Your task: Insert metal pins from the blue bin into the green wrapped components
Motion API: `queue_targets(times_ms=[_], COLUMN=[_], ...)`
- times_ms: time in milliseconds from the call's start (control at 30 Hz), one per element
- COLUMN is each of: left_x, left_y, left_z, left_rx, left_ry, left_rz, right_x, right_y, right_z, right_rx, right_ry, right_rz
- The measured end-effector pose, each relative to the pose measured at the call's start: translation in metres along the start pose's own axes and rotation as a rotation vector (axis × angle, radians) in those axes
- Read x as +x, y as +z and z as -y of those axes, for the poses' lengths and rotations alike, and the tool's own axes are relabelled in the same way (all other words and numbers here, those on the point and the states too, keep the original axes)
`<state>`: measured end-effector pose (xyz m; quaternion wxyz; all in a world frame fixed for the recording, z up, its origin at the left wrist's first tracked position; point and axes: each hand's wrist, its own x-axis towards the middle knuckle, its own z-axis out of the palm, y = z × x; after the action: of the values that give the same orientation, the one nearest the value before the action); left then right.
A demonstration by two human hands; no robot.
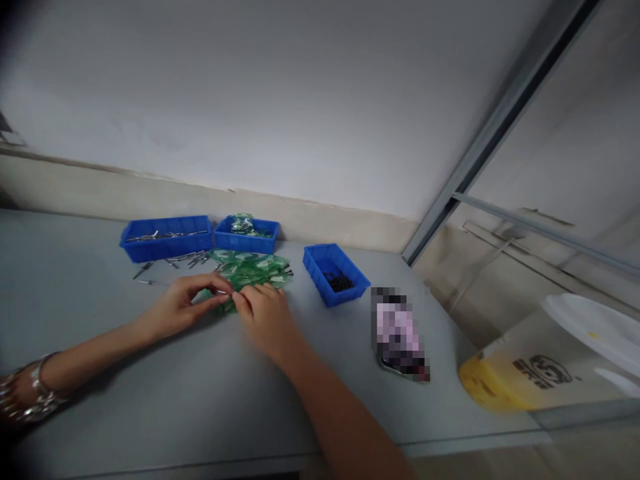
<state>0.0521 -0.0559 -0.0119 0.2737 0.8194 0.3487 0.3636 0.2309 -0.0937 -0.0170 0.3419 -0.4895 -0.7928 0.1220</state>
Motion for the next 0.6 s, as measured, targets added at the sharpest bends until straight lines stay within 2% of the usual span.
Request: queue_targets(times_ms=[233, 400, 600], left_x=[-0.0002, 0.0002, 0.0014], left_y=[0.0005, -0.0035, -0.0063], left_z=[-0.0034, -0.0073, -0.0075], left_rx=[-0.048, 0.049, 0.104], left_ry=[-0.039, -0.082, -0.092], left_rz=[0.021, 0.1, 0.107], right_x=[0.0, -0.0009, -0.001], right_y=[0.004, 0.0018, 0.0018], right_z=[0.001, -0.0008, -0.0017], right_rx=[0.166, 0.165, 0.146], right_ry=[0.002, -0.011, -0.028], right_rz=[-0.069, -0.103, -0.111])
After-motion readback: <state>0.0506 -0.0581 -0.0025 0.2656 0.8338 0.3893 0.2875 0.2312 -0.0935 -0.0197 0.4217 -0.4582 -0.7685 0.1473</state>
